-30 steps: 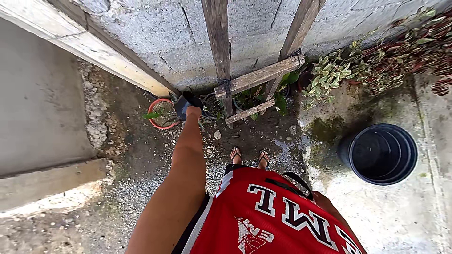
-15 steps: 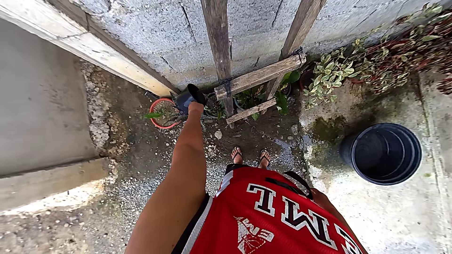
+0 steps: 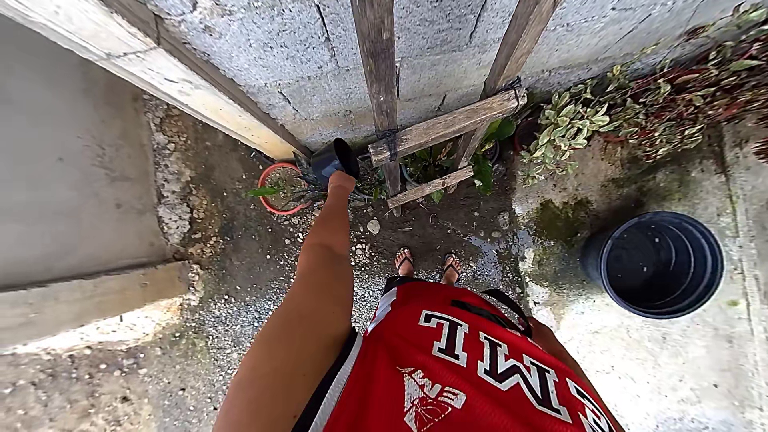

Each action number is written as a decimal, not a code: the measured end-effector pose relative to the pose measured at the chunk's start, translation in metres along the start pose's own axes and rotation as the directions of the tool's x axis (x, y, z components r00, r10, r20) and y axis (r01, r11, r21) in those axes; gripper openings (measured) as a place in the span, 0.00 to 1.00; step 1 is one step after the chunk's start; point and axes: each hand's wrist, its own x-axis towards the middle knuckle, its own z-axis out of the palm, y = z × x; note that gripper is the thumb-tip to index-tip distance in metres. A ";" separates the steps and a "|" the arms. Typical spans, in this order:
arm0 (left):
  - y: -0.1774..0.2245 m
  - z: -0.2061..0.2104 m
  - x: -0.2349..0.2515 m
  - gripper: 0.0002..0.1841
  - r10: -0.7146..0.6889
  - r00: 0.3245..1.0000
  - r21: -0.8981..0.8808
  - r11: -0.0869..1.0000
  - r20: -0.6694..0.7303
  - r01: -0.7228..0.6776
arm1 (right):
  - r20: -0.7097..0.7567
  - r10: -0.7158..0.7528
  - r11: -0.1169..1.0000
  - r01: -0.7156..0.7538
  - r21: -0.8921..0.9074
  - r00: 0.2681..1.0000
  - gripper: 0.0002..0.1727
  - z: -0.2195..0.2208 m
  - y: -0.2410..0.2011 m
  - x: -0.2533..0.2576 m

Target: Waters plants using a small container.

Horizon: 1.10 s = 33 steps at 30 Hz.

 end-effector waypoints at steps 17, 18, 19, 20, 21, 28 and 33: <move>-0.007 -0.010 -0.009 0.29 -0.004 0.998 0.119 0.993 -0.062 0.011 | -0.003 -0.031 0.997 0.030 -0.070 1.000 0.26 0.014 0.014 0.016; -0.007 -0.009 -0.010 0.29 -0.005 0.998 0.133 0.991 -0.069 0.014 | -0.004 -0.033 0.997 0.032 -0.071 0.999 0.26 0.015 0.014 0.017; -0.007 -0.009 -0.010 0.30 -0.004 0.997 0.145 0.989 -0.073 0.014 | 0.001 -0.032 0.997 0.032 -0.067 0.999 0.26 0.016 0.013 0.015; -0.007 -0.008 -0.010 0.30 -0.001 0.997 0.158 0.987 -0.077 0.014 | -0.002 -0.031 0.998 0.031 -0.060 1.000 0.26 0.017 0.012 0.013; -0.007 -0.008 -0.010 0.30 0.000 0.997 0.170 0.985 -0.082 0.013 | -0.005 -0.027 0.998 0.027 -0.051 1.000 0.26 0.018 0.012 0.012; -0.006 -0.007 -0.013 0.36 0.048 0.993 0.207 0.978 -0.111 -0.024 | -0.010 -0.031 0.999 0.031 0.007 0.999 0.26 0.030 0.019 0.010; -0.024 0.010 0.004 0.28 0.075 0.984 -0.221 0.969 -0.161 -0.110 | 0.013 -0.012 0.996 0.011 0.087 1.000 0.28 0.041 0.026 0.004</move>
